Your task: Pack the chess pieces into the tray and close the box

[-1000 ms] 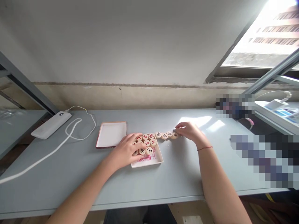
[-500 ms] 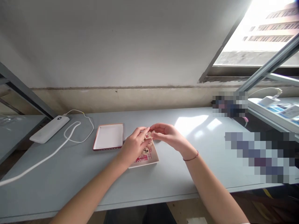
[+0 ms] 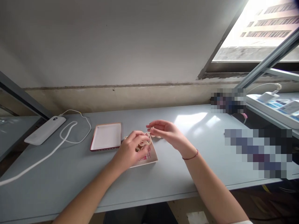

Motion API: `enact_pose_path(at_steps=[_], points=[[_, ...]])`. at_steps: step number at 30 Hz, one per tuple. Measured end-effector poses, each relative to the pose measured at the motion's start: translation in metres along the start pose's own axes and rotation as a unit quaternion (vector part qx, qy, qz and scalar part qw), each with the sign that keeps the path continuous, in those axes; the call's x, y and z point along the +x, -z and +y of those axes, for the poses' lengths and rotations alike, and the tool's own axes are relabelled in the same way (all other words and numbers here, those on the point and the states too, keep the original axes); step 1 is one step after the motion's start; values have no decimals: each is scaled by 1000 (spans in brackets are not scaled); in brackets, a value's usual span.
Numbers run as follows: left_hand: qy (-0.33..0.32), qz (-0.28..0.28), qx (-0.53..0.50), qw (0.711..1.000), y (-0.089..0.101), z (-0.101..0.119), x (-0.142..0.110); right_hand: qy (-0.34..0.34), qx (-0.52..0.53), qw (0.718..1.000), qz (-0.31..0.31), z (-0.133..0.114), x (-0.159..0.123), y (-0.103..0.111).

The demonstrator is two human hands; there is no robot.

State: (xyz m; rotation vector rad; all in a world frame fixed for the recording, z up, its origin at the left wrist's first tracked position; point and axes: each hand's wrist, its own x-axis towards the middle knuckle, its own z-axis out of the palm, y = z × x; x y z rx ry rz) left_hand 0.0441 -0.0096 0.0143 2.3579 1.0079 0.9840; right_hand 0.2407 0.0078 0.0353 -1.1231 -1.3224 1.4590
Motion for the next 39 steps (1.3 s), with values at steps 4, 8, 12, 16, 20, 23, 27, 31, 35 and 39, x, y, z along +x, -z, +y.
enact_pose_path(at_steps=[4,8,12,16,20,23,27,31,35,39], points=[[-85,-118,10,989,1,3,-4,25,-25,997,69,-2,1,7],[-99,-160,77,979,-4,-1,-5,28,-51,995,80,-3,0,7],[-102,-178,119,971,-8,-7,-5,30,-66,995,72,-4,-2,5],[-114,-183,152,965,-11,-11,-5,33,-78,995,59,-4,-3,3],[-111,-157,189,963,-13,-11,-5,14,-101,994,41,-3,-4,0],[-94,-140,211,963,-14,-11,-5,-10,-160,987,28,-2,-6,-1],[-71,-132,212,966,-15,-12,-5,-13,-264,965,-9,-3,-10,-3],[-54,-112,189,974,-13,-15,-6,18,-369,926,-74,-4,-14,-3],[-57,-115,170,977,-10,-18,-6,50,-421,899,-110,-5,-18,-3],[-60,-113,175,976,-8,-21,-7,57,-460,875,-138,-6,-21,-3]])
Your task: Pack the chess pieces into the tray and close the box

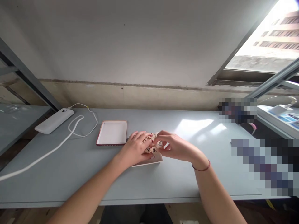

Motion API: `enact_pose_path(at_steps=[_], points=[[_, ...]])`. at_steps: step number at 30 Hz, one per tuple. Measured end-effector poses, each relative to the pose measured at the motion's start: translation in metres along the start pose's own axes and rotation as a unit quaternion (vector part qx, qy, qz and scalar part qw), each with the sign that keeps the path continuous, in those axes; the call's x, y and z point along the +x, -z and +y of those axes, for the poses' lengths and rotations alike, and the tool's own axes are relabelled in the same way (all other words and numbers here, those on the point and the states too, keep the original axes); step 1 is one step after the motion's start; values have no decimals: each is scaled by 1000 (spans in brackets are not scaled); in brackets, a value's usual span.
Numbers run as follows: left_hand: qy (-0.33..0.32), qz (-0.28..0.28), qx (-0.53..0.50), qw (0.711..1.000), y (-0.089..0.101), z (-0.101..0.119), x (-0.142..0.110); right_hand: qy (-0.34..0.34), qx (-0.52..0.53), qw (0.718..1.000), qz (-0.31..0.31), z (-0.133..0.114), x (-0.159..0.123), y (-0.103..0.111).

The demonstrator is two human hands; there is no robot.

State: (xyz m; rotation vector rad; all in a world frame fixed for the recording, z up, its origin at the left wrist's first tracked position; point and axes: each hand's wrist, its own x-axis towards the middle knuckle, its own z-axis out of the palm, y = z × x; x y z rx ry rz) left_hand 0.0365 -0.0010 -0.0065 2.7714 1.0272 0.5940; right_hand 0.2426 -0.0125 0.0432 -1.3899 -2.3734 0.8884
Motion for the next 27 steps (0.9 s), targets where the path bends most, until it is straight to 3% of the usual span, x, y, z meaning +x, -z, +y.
enact_pose_path(at_steps=[6,15,18,23,27], points=[[18,-11,-9,1000,7,-4,-1,11,-61,998,-13,-4,2,-8],[66,-37,-8,997,13,-8,-3,-47,-163,985,26,-20,8,-29],[83,-68,-5,994,17,-10,-6,-32,-133,990,39,-13,9,-23],[128,-148,-4,981,31,-17,-14,-72,-133,980,131,7,12,-8],[128,-159,0,979,38,-22,-16,-86,-162,979,90,16,18,-11]])
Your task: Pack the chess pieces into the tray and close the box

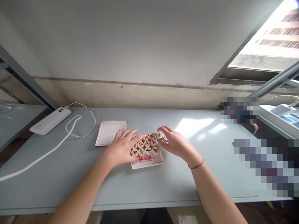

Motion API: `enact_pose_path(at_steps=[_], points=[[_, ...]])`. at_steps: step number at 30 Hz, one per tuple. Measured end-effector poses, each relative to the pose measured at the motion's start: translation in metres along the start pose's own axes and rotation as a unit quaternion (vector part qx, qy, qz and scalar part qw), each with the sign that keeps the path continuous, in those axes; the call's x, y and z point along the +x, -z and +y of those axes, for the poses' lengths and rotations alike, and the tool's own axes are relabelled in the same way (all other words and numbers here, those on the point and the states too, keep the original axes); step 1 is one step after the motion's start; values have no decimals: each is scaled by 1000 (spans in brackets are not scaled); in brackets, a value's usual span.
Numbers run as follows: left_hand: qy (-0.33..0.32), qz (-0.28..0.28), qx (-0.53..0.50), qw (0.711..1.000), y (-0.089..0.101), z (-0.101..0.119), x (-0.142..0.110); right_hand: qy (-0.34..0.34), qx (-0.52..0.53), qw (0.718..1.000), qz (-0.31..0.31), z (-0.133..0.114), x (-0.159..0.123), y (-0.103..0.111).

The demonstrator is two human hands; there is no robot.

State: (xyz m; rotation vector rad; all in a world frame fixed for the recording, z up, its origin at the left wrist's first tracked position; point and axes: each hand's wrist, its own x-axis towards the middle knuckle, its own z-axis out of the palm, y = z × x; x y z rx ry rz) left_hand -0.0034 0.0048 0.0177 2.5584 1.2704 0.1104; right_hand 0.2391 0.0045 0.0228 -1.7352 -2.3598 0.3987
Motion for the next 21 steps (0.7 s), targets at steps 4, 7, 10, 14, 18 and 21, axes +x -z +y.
enact_pose_path(at_steps=[4,7,10,14,18,21], points=[[3,-19,-19,1000,-1,1,0,-3,-21,1000,-19,-2,5,-13],[1,-11,-24,1000,0,2,1,-13,-43,999,-16,0,7,-17],[-9,42,-22,999,5,2,3,-18,-19,999,36,2,7,-14],[-50,150,-48,986,12,5,8,-13,163,977,138,-9,1,-6],[-119,199,-86,969,14,12,10,-5,409,911,62,-31,-7,-5],[-148,216,-107,959,15,16,6,10,494,869,18,-43,-10,-8]])
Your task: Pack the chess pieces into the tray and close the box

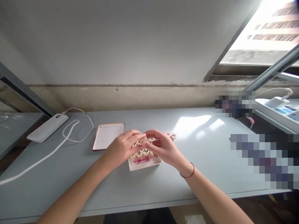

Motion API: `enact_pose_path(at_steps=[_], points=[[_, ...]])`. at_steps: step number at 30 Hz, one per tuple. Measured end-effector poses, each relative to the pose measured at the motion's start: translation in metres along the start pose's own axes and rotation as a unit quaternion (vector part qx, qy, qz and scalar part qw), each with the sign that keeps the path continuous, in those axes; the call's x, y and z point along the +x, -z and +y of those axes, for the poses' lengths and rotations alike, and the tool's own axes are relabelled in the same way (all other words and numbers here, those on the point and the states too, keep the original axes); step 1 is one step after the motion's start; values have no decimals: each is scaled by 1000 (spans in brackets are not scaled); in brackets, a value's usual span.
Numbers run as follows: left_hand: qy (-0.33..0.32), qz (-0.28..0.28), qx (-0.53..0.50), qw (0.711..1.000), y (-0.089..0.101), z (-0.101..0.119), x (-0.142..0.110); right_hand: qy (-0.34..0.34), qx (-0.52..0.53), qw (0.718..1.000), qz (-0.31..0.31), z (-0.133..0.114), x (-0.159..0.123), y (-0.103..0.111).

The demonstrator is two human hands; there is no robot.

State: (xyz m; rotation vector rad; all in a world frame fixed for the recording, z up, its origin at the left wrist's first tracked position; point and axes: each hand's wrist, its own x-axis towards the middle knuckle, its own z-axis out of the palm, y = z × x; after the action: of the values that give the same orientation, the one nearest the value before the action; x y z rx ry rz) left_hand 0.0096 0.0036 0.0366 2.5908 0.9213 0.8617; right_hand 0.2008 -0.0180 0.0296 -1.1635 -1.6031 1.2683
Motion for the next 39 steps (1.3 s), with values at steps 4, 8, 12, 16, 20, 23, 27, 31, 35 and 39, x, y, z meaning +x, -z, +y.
enact_pose_path(at_steps=[4,8,12,16,20,23,27,31,35,39], points=[[33,1,-42,999,5,0,-12,7,24,1000,-17,0,-1,-3],[13,-47,-65,997,7,-5,-24,10,-15,999,27,4,1,4],[-24,-101,-66,992,1,-7,-28,16,-49,998,45,7,2,8],[-19,-133,-60,989,-5,-6,-30,37,-105,993,37,3,-1,8],[-5,-153,-50,987,-6,-6,-32,45,-147,988,8,-4,-6,8],[-7,-150,-28,988,-6,-7,-34,48,-187,981,-17,-9,-8,7],[-24,-151,21,988,-11,-8,-37,74,-241,967,-36,-11,-10,2],[-25,-161,55,985,-13,-5,-38,105,-308,945,-41,-8,-12,-1],[-8,-160,62,985,-6,-4,-37,133,-365,919,-74,-2,-15,-8],[16,-146,65,987,1,-9,-37,176,-404,891,-109,5,-16,-21]])
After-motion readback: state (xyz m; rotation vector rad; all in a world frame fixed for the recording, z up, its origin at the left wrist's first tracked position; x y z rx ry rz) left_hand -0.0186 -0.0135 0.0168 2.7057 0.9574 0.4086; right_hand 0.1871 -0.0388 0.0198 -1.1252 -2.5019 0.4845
